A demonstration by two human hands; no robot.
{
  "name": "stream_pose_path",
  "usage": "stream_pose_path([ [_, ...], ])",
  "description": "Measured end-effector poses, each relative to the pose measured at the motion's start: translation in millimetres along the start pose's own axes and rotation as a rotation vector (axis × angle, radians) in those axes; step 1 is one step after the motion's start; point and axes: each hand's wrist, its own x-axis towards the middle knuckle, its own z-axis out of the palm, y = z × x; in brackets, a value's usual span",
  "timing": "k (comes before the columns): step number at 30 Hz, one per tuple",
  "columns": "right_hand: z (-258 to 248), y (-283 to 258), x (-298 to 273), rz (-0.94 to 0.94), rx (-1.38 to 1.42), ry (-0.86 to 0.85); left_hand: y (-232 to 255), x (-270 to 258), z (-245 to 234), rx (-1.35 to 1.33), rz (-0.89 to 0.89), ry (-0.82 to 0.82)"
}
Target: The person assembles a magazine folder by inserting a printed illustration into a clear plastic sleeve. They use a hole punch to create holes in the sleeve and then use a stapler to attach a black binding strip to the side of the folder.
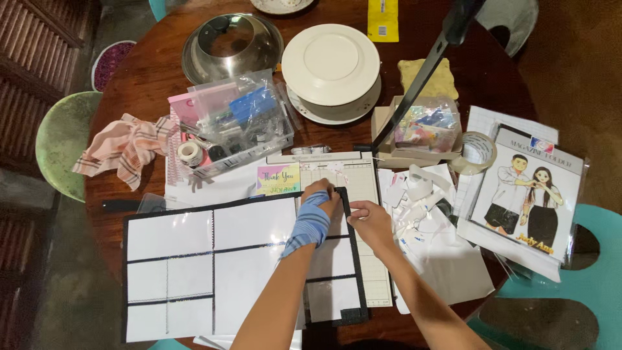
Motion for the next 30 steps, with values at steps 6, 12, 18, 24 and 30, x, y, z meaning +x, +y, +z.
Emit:
stream_pose_path([
  [6, 0.0, -3.2, 0.2, 0.009, -0.030, 0.009, -27.3, 10.9, -12.0, 0.185, -0.264, 0.090],
  [12, -4.1, -32.9, -46.6, -0.441, -0.200, 0.012, -73.4, -52.2, -83.6, -0.368, -0.096, 0.144],
  [18, 13.2, 8.5, -99.1, 0.089, 0.193, -0.550, -35.2, -174.0, -69.2, -0.828, -0.268, -0.268],
  [24, -72.5, 96.0, -43.8, -0.183, 0.061, -0.220, -86.6, -240.9, -66.7, -0.923, -0.519, 0.031],
  [30, -133.7, 113.7, -50.5, 0.097, 0.029, 0.017, -286.9, -305.9, -107.7, -1.025, -0.911, 0.905],
])
